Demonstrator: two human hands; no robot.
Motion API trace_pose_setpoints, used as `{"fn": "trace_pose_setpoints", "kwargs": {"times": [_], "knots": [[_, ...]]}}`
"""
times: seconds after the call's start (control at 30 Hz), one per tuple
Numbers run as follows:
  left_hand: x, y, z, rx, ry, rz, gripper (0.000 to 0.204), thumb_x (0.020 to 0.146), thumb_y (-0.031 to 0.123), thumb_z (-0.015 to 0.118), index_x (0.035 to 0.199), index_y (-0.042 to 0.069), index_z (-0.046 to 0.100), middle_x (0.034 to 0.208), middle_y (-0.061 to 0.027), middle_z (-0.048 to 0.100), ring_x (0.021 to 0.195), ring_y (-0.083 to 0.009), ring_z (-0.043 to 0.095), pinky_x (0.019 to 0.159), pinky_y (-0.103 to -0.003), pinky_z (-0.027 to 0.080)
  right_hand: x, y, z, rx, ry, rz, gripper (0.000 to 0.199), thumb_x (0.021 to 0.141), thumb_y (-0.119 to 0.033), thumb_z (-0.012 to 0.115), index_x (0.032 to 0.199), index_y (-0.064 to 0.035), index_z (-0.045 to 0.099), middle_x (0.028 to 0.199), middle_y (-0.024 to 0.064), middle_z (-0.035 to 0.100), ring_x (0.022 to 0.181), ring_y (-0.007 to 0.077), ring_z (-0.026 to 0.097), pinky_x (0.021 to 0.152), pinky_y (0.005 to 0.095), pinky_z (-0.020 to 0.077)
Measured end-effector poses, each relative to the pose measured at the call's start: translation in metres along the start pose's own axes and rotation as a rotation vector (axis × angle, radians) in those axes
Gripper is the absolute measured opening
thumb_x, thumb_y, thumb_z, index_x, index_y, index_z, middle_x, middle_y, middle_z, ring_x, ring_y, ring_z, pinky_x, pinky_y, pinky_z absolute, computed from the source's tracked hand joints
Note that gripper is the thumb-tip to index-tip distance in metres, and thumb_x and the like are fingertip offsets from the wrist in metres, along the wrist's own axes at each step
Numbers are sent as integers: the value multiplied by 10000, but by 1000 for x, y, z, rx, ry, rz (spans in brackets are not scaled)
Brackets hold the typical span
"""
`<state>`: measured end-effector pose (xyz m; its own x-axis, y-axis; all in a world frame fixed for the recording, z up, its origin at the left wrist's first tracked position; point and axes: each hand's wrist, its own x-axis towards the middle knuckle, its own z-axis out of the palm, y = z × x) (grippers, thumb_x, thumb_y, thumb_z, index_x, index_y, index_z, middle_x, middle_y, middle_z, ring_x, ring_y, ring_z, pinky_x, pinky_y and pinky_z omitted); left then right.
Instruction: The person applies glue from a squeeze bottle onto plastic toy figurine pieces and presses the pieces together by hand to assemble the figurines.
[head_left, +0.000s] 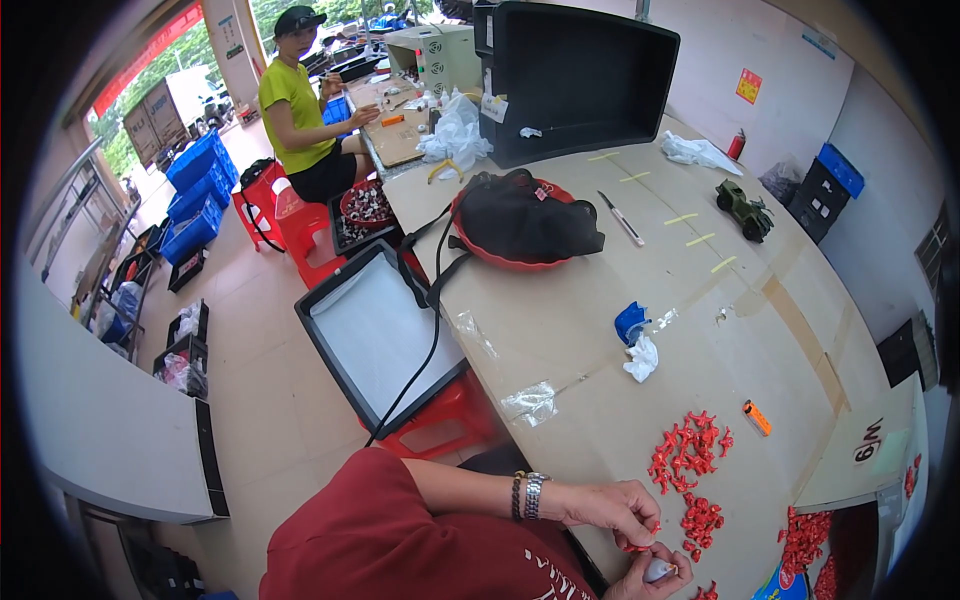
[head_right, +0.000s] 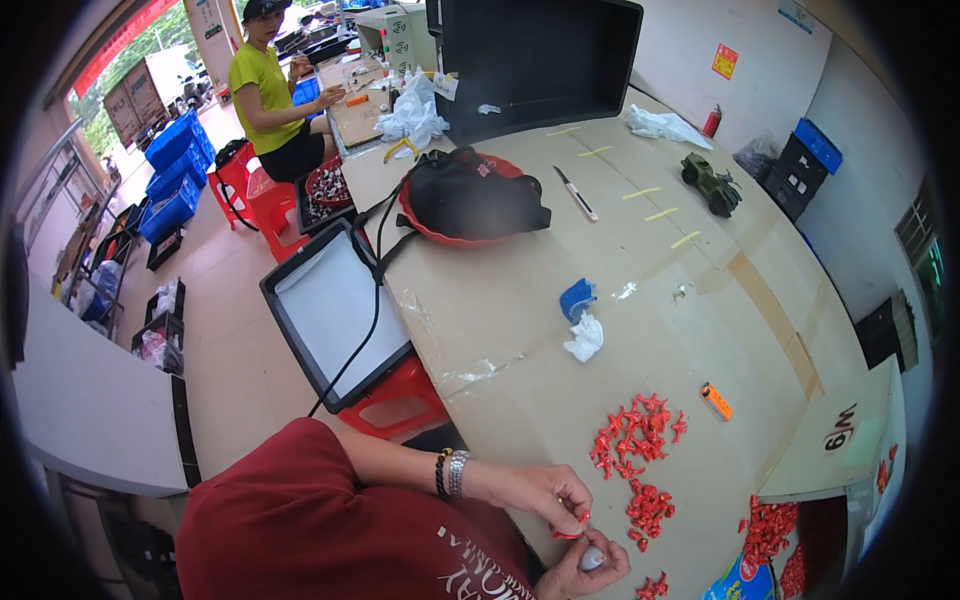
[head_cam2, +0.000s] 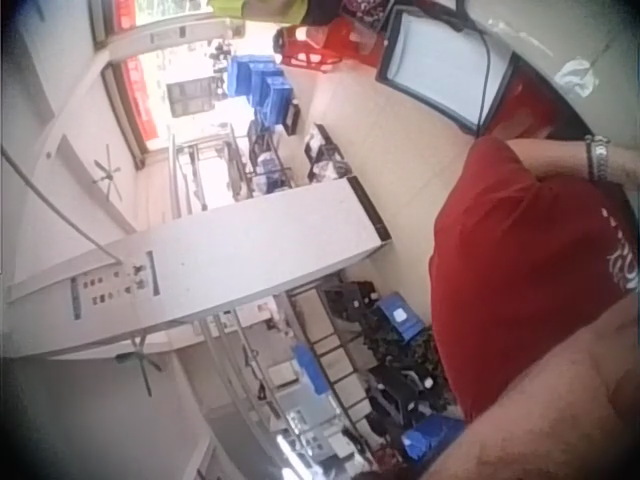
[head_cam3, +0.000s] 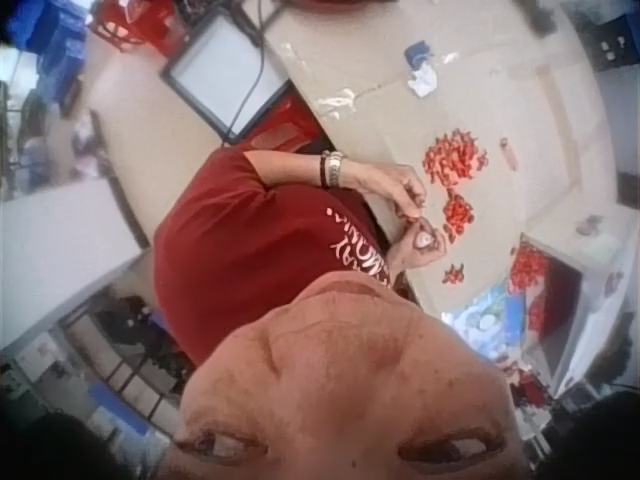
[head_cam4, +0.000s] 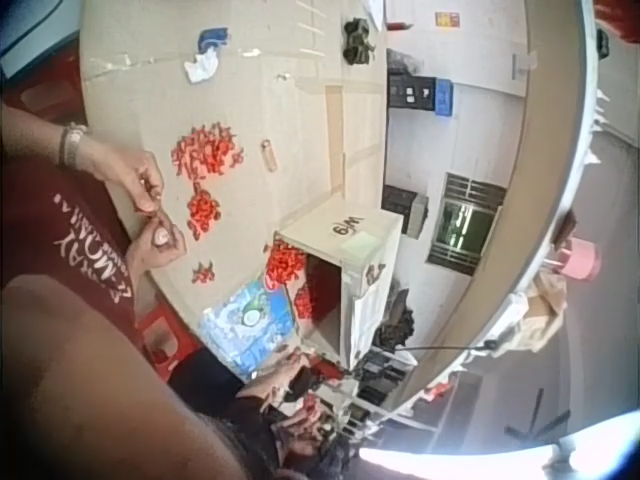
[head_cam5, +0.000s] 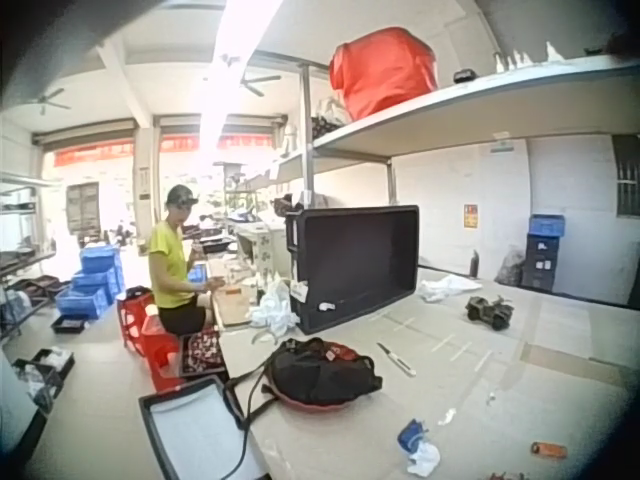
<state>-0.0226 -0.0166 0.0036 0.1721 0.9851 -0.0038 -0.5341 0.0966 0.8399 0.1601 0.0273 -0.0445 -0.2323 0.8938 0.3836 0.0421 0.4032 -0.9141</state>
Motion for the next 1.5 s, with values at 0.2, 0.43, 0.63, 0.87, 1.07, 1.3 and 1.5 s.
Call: {"fn": "trace_pose_setpoints", "kwargs": {"times": [0.2, 0.43, 0.63, 0.87, 1.07, 1.3, 1.5], "knots": [[2, -2, 2, -112, -13, 11, 194, 831, 184, 676, 755, 14, 620, 698, -10, 607, 650, -73, 586, 629, -214, 469, 6, -5, 2, -16, 77, 144, 469, 786, 55, 678, 1148, -29, 391, 910, 133, 556, 824, 208, 586, 753, 308, 517], [6, -4, 6, -54, -151, 38, 185, 833, 150, 688, 837, -24, 624, 768, -7, 629, 695, -47, 541, 700, -222, 447, 18, -24, 4, 285, 144, 275, 424, 773, 62, 630, 1126, -19, 410, 872, 110, 552, 749, 185, 564, 674, 296, 529], [11, -14, 8, -36, -236, 32, 229, 834, 157, 709, 856, -47, 608, 814, -28, 619, 1018, -100, 597, 783, -227, 463, 24, -30, 2, 371, 163, 331, 374, 783, 63, 571, 1112, -5, 404, 865, 108, 538, 698, 180, 552, 627, 284, 526], [17, -18, 16, 220, -290, 207, 358, 796, 237, 730, 838, -90, 590, 903, -149, 655, 1125, -249, 582, 993, -343, 402, 23, -37, -14, 562, 81, 468, 416, 839, 30, 557, 1202, -35, 364, 966, 123, 525, 751, 188, 566, 628, 281, 518], [16, 6, 31, 366, -327, 469, 316, 792, 216, 696, 750, -68, 565, 852, -172, 636, 914, -345, 622, 1076, -416, 361, 21, -32, -22, 524, 174, 565, 482, 880, -61, 574, 1294, -88, 327, 1067, 117, 516, 912, 206, 557, 732, 326, 515], [15, 3, 28, 556, -391, 447, 252, 830, 207, 689, 816, -41, 646, 1061, -201, 654, 1132, -336, 571, 939, -452, 430, 31, -30, -10, 489, 192, 509, 495, 860, -43, 587, 1285, -70, 336, 1031, 121, 539, 907, 226, 562, 725, 337, 510], [13, 9, 37, 544, -362, 555, 238, 837, 194, 680, 809, -41, 648, 1019, -181, 662, 1051, -341, 590, 904, -458, 445, 34, -36, 0, 518, 172, 478, 477, 841, -22, 572, 1260, -70, 349, 1016, 107, 531, 867, 203, 548, 711, 324, 499]]}}
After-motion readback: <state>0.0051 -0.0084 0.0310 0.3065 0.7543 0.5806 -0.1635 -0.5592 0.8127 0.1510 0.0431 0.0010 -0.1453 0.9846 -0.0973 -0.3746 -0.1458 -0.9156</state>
